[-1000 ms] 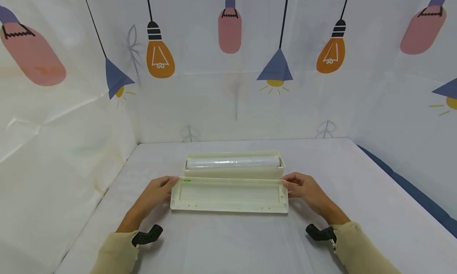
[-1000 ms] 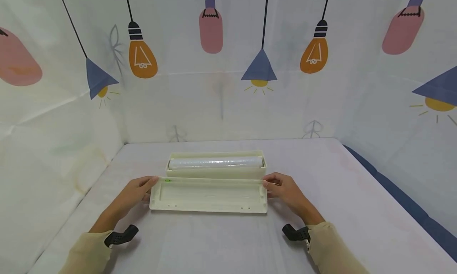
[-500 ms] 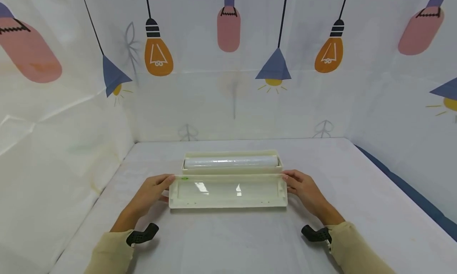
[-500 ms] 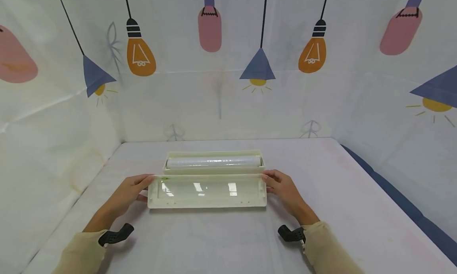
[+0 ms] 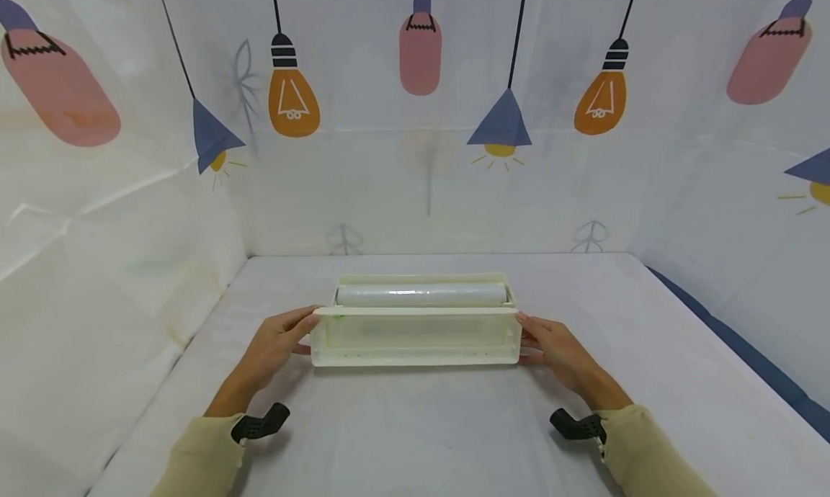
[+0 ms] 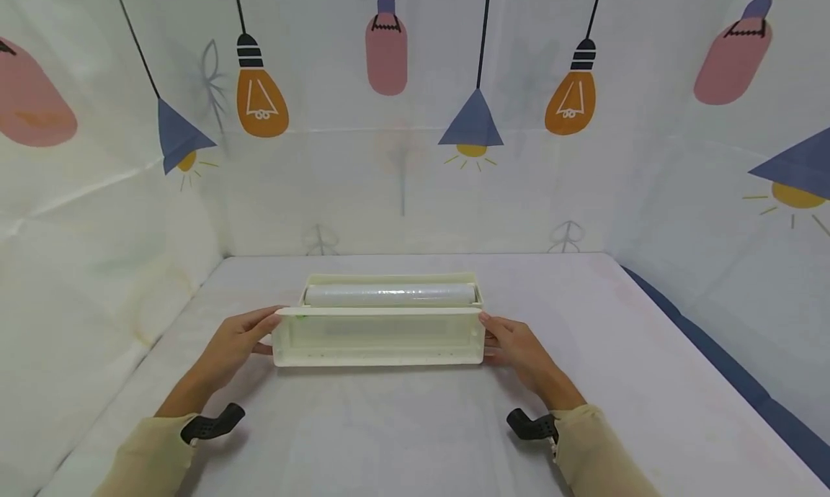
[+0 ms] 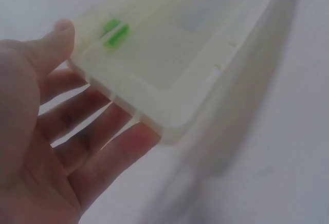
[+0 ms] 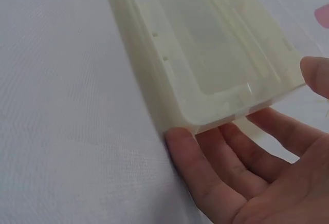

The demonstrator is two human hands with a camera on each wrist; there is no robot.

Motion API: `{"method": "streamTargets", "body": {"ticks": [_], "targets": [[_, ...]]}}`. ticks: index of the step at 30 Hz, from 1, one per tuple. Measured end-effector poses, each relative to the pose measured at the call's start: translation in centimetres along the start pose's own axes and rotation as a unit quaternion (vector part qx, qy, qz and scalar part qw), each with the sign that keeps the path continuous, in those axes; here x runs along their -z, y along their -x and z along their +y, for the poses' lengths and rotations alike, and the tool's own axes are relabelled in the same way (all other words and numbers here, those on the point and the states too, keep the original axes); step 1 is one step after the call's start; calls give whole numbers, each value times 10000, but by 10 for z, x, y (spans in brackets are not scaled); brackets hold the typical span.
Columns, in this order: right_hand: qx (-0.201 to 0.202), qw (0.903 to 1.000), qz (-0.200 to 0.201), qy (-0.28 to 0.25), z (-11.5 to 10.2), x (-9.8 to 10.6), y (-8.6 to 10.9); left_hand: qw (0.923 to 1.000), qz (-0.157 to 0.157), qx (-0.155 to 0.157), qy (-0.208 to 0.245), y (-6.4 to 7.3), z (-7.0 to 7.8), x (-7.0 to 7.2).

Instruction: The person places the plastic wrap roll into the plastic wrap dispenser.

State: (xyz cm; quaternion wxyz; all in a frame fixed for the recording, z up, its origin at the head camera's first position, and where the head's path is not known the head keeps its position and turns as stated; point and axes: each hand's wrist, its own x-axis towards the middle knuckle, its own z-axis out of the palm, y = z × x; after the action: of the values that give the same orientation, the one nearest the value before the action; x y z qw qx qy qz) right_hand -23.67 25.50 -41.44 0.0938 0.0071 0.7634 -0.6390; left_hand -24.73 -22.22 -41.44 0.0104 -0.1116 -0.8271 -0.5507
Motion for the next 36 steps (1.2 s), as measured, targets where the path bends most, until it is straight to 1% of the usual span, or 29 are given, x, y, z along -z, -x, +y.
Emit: {"method": "streamTargets", "body": {"ticks": [2,6,9,11,14,18,20,24,26,29,32,36], "targets": [[5,9999,-72,-70,0,0,1,10000,-8,-54,37,1,1,0],[85,9988,-217,-427,0,3,4,9997,-17,-193,112,2,2,0],[157,9975,-183,-660,-1,3,5,9992,-59,-334,189,1,0,1],[222,9972,-162,-695,-1,4,6,9987,-102,-443,214,0,-2,2],[316,9976,-83,-604,-1,3,5,9980,-164,-553,239,1,-4,5],[393,9982,72,-458,-1,2,5,9976,-131,-630,254,3,-4,7],[432,9978,169,-466,-2,1,5,9972,-135,-688,268,3,-4,7],[649,9964,245,-496,-2,1,4,9966,-205,-739,310,3,-5,8],[774,9952,305,-521,-2,1,3,9969,-227,-700,287,2,-4,8],[981,9936,328,-451,-2,1,4,9977,-231,-622,114,1,-5,7],[1069,9926,375,-428,-2,2,5,9983,-202,-541,-29,0,-4,5],[1130,9916,423,-461,-3,2,6,9978,-176,-640,-23,0,-2,3]]}}
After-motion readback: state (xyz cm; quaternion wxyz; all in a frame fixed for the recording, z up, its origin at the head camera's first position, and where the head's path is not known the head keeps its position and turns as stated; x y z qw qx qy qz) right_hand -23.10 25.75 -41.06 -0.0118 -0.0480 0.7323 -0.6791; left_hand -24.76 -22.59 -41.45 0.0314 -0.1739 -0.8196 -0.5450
